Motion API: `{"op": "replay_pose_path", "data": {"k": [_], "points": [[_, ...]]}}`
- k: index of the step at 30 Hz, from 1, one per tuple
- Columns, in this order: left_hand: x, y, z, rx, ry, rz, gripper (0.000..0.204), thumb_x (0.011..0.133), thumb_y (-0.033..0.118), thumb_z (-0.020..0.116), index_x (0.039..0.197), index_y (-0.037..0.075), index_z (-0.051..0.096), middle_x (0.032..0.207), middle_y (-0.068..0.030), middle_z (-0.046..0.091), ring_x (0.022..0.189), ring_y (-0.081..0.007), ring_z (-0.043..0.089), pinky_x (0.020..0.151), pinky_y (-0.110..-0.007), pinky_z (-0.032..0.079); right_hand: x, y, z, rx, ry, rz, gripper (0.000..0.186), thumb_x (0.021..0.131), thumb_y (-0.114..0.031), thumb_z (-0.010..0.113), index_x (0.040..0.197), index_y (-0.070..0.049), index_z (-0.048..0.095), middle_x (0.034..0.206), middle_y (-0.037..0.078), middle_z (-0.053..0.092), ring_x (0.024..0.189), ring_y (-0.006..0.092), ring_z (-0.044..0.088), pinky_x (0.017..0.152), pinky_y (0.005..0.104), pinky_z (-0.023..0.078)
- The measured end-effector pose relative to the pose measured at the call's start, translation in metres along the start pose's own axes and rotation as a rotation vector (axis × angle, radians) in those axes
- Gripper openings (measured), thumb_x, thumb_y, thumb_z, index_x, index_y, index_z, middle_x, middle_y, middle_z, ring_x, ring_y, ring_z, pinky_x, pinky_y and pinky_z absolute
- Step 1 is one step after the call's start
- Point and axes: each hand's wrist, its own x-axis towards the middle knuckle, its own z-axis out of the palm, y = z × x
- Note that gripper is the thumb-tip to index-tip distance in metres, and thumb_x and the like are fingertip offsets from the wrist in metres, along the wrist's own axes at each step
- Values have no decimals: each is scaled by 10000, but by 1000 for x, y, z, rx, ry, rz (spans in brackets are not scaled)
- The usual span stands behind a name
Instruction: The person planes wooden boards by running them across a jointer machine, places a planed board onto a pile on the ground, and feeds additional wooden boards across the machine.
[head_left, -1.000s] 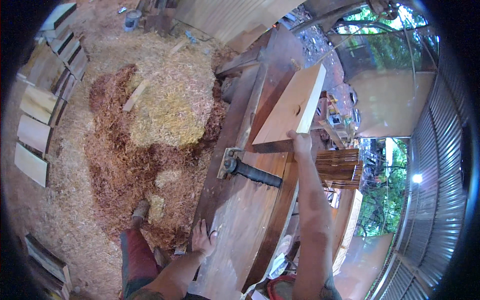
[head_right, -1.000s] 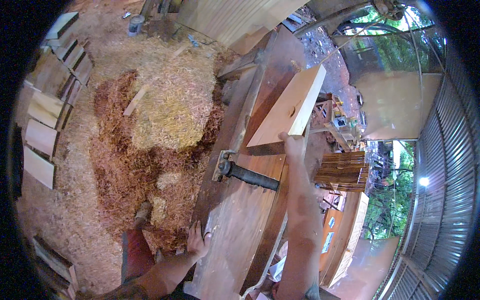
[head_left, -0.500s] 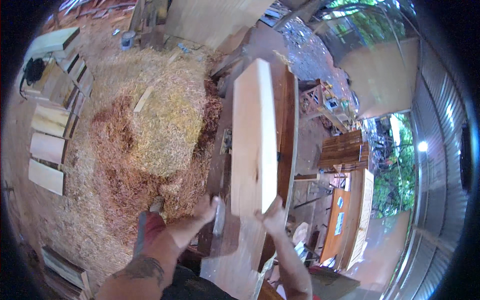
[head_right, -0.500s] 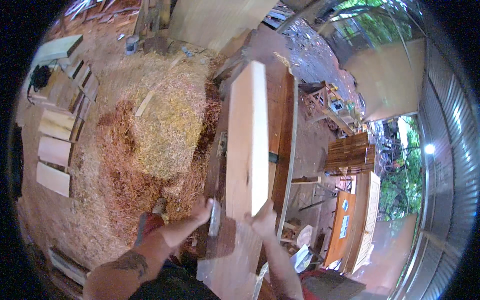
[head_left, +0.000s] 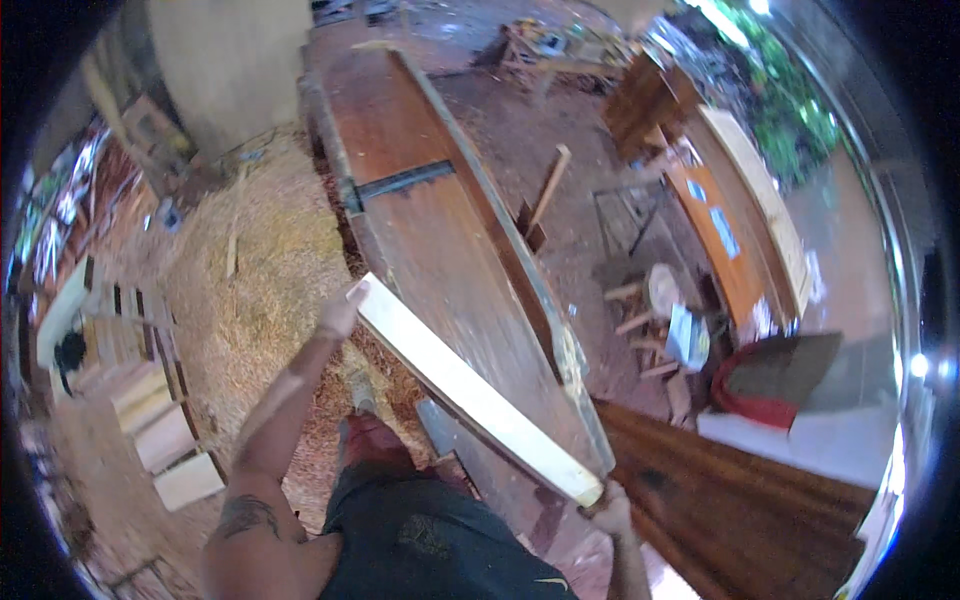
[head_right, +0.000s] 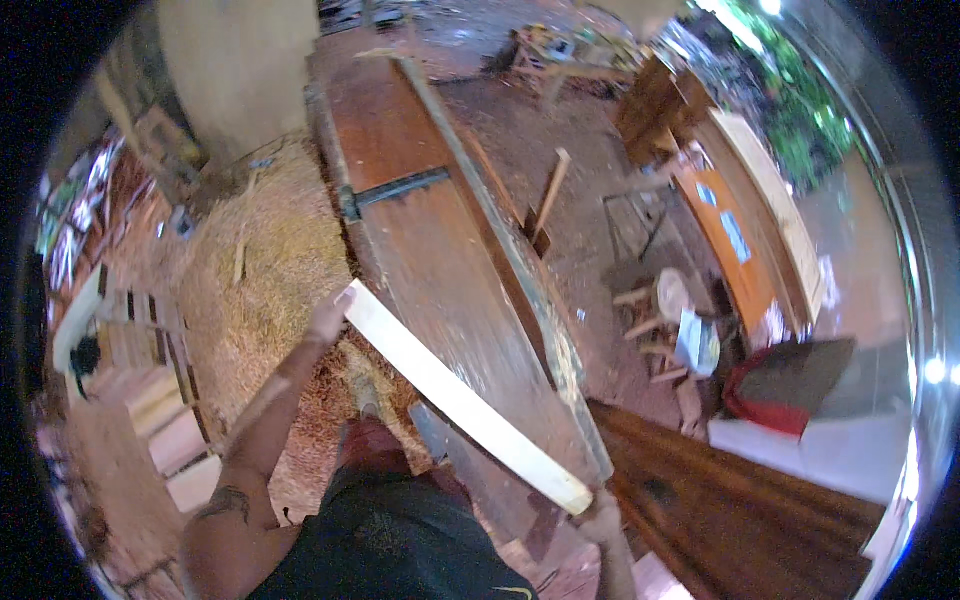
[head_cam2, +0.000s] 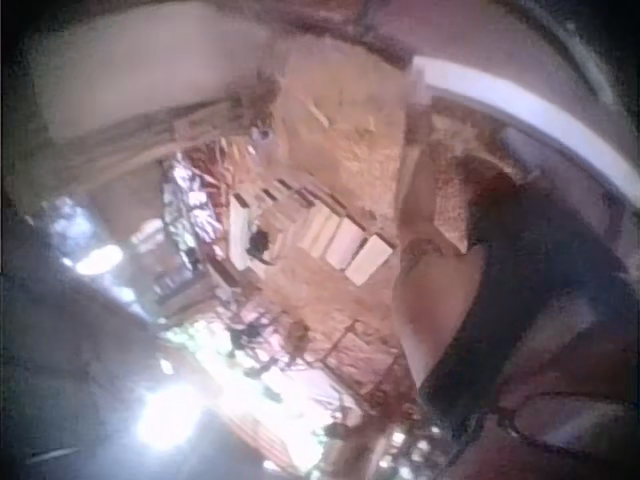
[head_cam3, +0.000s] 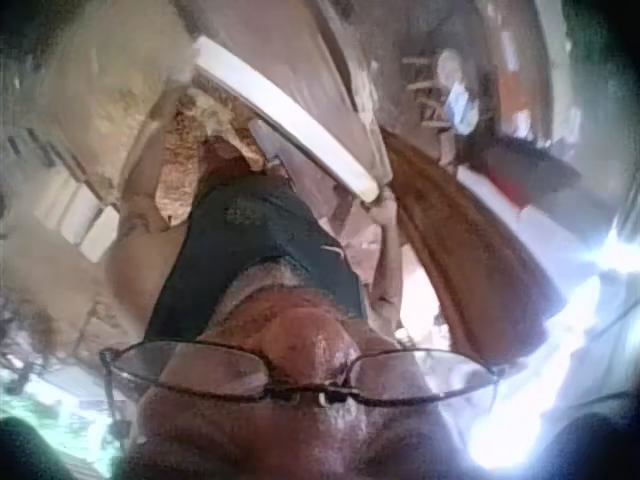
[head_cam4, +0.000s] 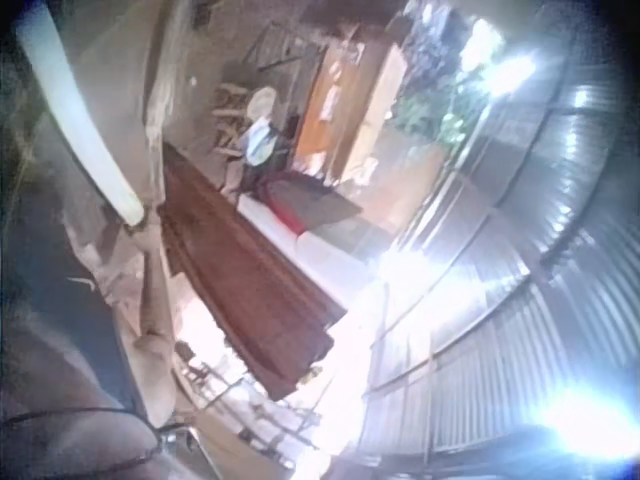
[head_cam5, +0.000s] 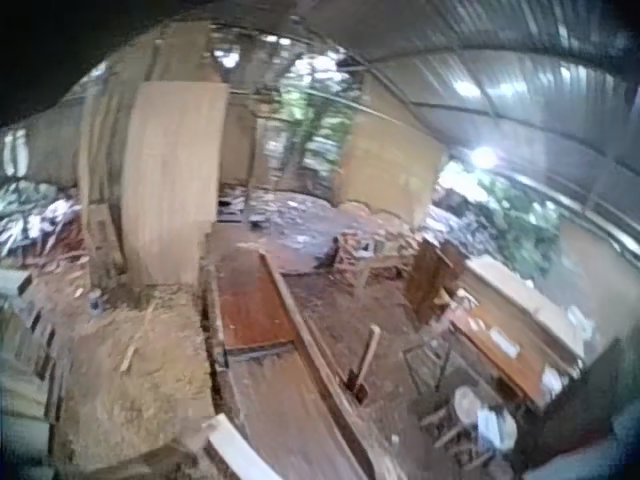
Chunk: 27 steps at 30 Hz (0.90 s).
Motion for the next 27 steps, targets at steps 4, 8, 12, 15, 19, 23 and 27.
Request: {"op": "replay_pose_path", "data": {"k": [4, 8, 12, 15, 19, 23, 27], "points": [[-40, 12, 71, 398, -134, 212, 602, 989, 519, 594, 1327, 24, 642, 1253, -190, 689, 1167, -299, 652, 1005, -402, 499, -82, 55, -45, 403, 402, 476, 535, 919, -438, 672, 1289, -60, 590, 1160, 97, 673, 977, 185, 662, 815, 354, 558], [-50, 20, 134, 540, -278, 329, 562, 993, 478, 620, 1301, 10, 661, 1197, -195, 715, 1127, -301, 673, 1008, -409, 494, -109, 125, -16, 520, 840, 775, 411, 947, -473, 581, 1027, -83, 683, 851, 53, 658, 741, 184, 671, 591, 357, 556], [-62, 7, 173, 455, -545, 341, 508, 992, 390, 632, 1323, 5, 648, 1168, -196, 725, 1113, -290, 678, 998, -394, 498, -174, 196, 21, 477, 1063, 574, 312, 1000, -307, 529, 956, -36, 676, 857, 59, 665, 707, 181, 647, 572, 338, 534], [-77, -16, 165, 415, -728, 335, 467, 967, 328, 650, 1280, -18, 669, 1152, -107, 729, 1051, -174, 648, 955, -326, 494, -228, 227, 62, 888, 1324, 354, 401, 1025, -434, 477, 902, -102, 664, 760, 42, 636, 612, 178, 631, 519, 329, 500], [-74, -36, 169, 484, -745, 312, 436, 938, 321, 640, 1231, 4, 701, 1180, -148, 730, 1114, -250, 661, 1002, -349, 479, -274, 241, 126, 460, 1037, 613, 345, 1017, -344, 514, 747, -130, 534, 625, 16, 510, 497, 152, 493, 454, 310, 427], [-69, -49, 189, 699, -667, 166, 480, 926, 349, 652, 1265, 10, 687, 1213, -142, 723, 1166, -243, 640, 1028, -351, 455, -243, 240, 151, 1105, 1050, 604, 78, 890, -97, 499, 952, -83, 543, 593, 13, 456, 477, 164, 462, 453, 292, 424], [-51, -63, 215, 505, -745, 60, 636, 884, 370, 690, 1368, -34, 600, 1347, -205, 640, 1194, -277, 640, 1039, -351, 470, -197, 225, 139, 1044, 1223, 652, 84, 803, -22, 495, 862, -79, 516, 569, 28, 433, 440, 190, 446, 489, 302, 462]]}}
